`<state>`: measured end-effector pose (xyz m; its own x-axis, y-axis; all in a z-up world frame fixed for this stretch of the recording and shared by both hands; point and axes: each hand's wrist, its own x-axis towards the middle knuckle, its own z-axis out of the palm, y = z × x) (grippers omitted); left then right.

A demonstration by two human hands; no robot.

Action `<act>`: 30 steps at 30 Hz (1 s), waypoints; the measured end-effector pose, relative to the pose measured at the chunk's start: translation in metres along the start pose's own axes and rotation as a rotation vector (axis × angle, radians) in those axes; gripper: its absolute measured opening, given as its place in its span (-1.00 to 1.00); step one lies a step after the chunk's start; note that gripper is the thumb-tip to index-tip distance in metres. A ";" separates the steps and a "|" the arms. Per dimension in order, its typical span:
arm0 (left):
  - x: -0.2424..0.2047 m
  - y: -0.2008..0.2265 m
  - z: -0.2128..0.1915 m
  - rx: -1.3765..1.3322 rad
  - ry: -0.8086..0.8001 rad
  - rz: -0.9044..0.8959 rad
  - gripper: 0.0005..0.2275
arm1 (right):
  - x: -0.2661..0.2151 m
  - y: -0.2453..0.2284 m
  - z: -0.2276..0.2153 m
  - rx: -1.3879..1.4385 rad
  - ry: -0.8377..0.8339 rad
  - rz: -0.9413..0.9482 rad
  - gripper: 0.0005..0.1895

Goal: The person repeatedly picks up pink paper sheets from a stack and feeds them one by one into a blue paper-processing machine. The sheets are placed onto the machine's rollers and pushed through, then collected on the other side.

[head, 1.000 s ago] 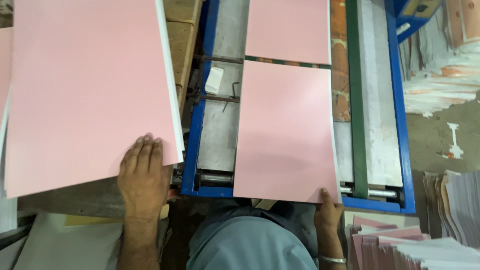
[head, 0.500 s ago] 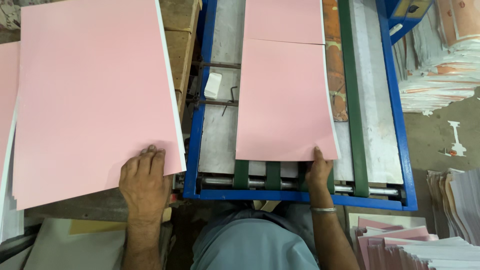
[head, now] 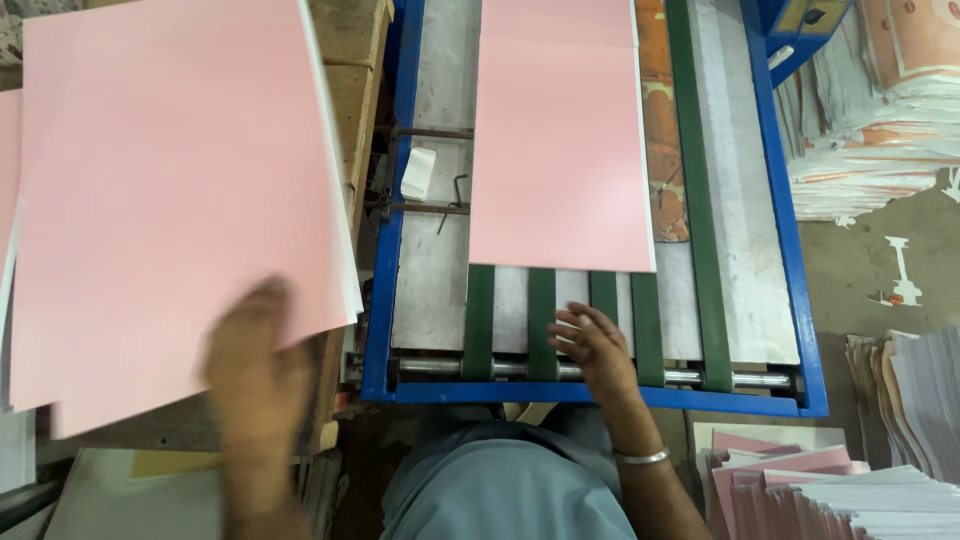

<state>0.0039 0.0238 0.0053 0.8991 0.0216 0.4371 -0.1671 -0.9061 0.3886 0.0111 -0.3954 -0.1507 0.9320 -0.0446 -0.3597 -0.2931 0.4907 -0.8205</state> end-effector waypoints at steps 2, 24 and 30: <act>0.005 0.038 0.025 0.144 -0.211 0.137 -0.46 | -0.012 -0.008 0.034 -0.005 -0.275 -0.029 -0.55; 0.004 0.025 0.015 0.388 -0.059 0.250 -0.66 | 0.024 -0.009 -0.084 0.095 0.508 -0.347 -0.80; 0.002 0.036 0.003 0.312 -0.031 0.226 -0.59 | -0.033 0.051 -0.124 0.028 0.566 -0.300 -0.75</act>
<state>0.0002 -0.0101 0.0179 0.8665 -0.2020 0.4566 -0.2359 -0.9716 0.0179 -0.0606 -0.4770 -0.2359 0.7136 -0.6325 -0.3010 -0.0241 0.4073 -0.9130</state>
